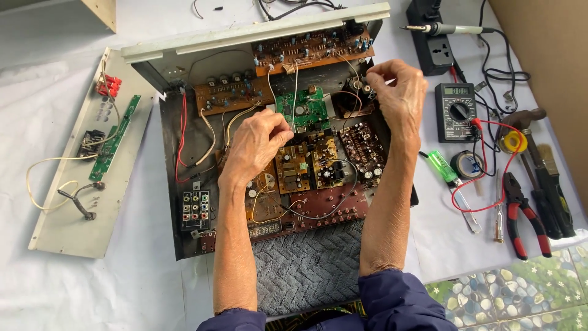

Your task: The person works on the internal circuit boards of an open electronic device, manipulating wires and components with their hands. They pick up a white wire, twist the ends together, and connect it to the circuitry.

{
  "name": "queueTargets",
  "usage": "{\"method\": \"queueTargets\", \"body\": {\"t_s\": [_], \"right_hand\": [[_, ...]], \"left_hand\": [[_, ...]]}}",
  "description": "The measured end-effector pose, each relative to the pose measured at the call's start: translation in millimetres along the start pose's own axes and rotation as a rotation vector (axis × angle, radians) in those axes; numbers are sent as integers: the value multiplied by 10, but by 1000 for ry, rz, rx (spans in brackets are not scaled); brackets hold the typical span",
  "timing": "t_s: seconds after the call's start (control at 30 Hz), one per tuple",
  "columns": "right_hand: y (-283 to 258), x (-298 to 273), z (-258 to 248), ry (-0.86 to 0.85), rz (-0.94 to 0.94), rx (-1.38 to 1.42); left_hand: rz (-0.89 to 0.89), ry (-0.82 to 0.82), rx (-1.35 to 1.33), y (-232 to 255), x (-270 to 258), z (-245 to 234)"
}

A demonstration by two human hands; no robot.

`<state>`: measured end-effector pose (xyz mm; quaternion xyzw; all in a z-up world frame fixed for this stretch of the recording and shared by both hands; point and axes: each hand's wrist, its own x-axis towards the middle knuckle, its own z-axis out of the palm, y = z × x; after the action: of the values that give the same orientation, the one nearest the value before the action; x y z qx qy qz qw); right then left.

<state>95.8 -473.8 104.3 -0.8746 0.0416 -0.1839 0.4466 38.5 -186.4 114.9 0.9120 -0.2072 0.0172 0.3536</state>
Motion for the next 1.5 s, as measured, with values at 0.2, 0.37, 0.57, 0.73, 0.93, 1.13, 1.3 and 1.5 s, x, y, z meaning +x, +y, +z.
{"method": "queueTargets", "body": {"t_s": [0.2,0.37,0.57,0.73,0.93,1.13,1.3,1.5], "right_hand": [[-74,-75,70,-67,35,-123],[-192,-115,97,-138,36,-149],[-168,-146,222,-186,-11,-222],[-164,-147,258,-211,-75,-302],[-197,-147,282,-246,-56,-332],[-129,-139,359,-232,-20,-350],[-348,-234,203,-314,1,-216],[-124,-95,316,-246,-12,-228]], "left_hand": [[-55,-63,-56,119,24,-104],[-53,-60,-44,111,16,-135],[-67,-78,-64,106,12,-119],[-60,-58,-70,85,5,-156],[-50,-34,-94,54,-17,-182],[-46,-27,-95,53,-6,-155],[-46,-52,-95,45,5,-110],[-57,-54,-86,13,27,-62]]}}
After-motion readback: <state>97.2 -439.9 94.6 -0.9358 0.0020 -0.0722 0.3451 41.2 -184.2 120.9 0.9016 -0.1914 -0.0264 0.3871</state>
